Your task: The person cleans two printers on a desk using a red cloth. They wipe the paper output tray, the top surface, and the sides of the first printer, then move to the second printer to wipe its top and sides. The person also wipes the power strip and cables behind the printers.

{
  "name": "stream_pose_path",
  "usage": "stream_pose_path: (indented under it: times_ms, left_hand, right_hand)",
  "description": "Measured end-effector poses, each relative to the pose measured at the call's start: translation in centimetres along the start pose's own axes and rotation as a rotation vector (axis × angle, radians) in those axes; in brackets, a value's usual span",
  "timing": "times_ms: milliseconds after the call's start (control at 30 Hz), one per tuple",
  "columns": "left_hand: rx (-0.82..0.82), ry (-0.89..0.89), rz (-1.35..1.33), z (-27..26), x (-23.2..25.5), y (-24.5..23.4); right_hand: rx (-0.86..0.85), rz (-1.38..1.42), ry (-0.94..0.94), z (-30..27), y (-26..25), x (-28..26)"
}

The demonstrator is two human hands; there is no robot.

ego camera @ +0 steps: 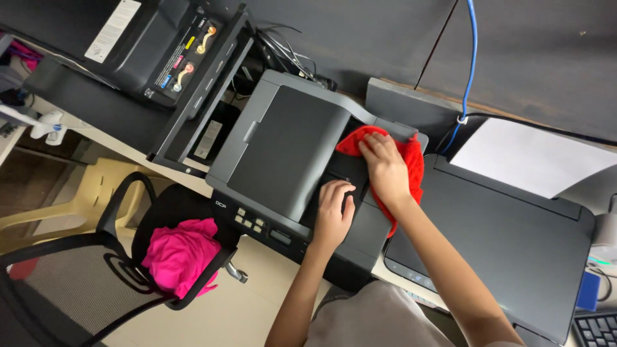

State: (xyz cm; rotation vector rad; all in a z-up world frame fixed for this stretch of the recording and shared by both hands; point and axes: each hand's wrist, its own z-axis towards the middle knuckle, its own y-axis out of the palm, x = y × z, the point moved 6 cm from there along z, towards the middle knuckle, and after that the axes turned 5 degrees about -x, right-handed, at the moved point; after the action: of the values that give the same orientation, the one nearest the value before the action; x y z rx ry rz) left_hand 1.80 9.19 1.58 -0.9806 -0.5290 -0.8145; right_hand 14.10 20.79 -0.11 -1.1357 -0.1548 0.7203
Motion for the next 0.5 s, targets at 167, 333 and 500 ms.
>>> stream_pose_path:
  times_ms: [167,333,500]
  left_hand:
    - [-0.005,0.008,-0.013,0.2,0.1,0.2]
    - [-0.019,-0.001,-0.012,0.1,0.1,0.4]
    - [-0.019,-0.030,-0.024,-0.1,-0.1,0.2]
  right_hand:
    - [-0.141,0.217,-0.174,2.8,0.9,0.2]
    - [-0.210,0.170,-0.369,5.4,4.0,0.6]
    - [-0.239,0.134,-0.446,6.5,4.7,-0.2]
